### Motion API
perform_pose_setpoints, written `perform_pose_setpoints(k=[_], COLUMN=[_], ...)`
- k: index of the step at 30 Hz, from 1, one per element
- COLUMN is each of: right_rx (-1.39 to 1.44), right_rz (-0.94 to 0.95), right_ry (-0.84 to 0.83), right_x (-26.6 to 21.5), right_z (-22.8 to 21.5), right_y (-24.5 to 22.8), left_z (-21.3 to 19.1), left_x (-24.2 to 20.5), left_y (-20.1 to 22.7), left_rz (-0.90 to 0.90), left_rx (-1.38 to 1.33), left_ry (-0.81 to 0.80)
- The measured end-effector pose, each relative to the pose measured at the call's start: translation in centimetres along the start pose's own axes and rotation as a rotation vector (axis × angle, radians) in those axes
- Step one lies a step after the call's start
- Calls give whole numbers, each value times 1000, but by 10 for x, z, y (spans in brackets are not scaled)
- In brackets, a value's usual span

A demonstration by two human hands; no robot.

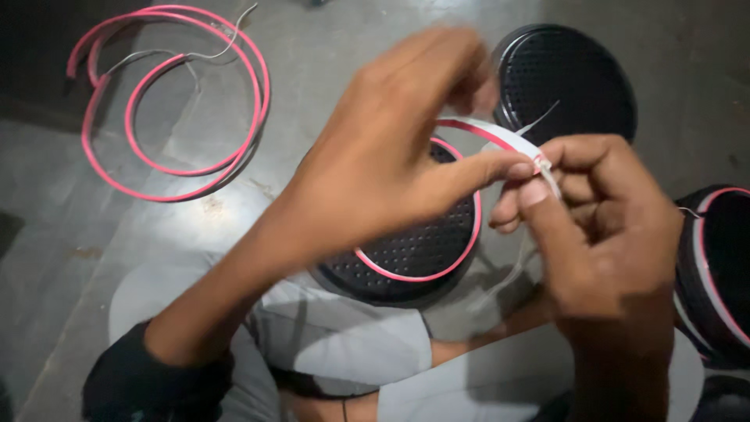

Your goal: The person sits on the floor and applies glue from a white bottle along the edge of a black perforated speaker grille. They then press a pink and white flexible ring onto the glued edge to secure it in place.

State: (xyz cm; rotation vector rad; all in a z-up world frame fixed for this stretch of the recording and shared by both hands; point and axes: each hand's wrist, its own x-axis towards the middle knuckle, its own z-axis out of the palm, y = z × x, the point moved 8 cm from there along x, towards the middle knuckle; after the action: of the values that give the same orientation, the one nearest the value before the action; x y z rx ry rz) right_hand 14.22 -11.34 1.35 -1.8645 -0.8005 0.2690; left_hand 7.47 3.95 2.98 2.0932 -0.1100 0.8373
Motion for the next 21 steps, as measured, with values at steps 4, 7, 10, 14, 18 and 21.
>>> perform_pose_setpoints(k=[4, 7, 10, 14, 18, 21], right_rx=[206, 143, 141, -22, -546, -757], right_rz=[12, 19, 108, 186, 213, 122], right_ry=[-54, -86, -57, -136, -346, -438], right_x=[17, 28, 40, 60, 49, 34], right_z=[8, 8, 12, 45, 77, 106], right_y=[17, 40, 82, 145, 200, 218], left_z=[16, 26, 27, 17, 29, 44], left_x=[6, 8, 7, -16, -57, -67], left_y=[-28, -71, -139, -237, -307, -334], left_rz=[146, 124, -45, -206, -304, -385], left_rx=[-275, -153, -95, 143, 376, 471], left_ry=[-179, -162, -83, 65, 53, 43])
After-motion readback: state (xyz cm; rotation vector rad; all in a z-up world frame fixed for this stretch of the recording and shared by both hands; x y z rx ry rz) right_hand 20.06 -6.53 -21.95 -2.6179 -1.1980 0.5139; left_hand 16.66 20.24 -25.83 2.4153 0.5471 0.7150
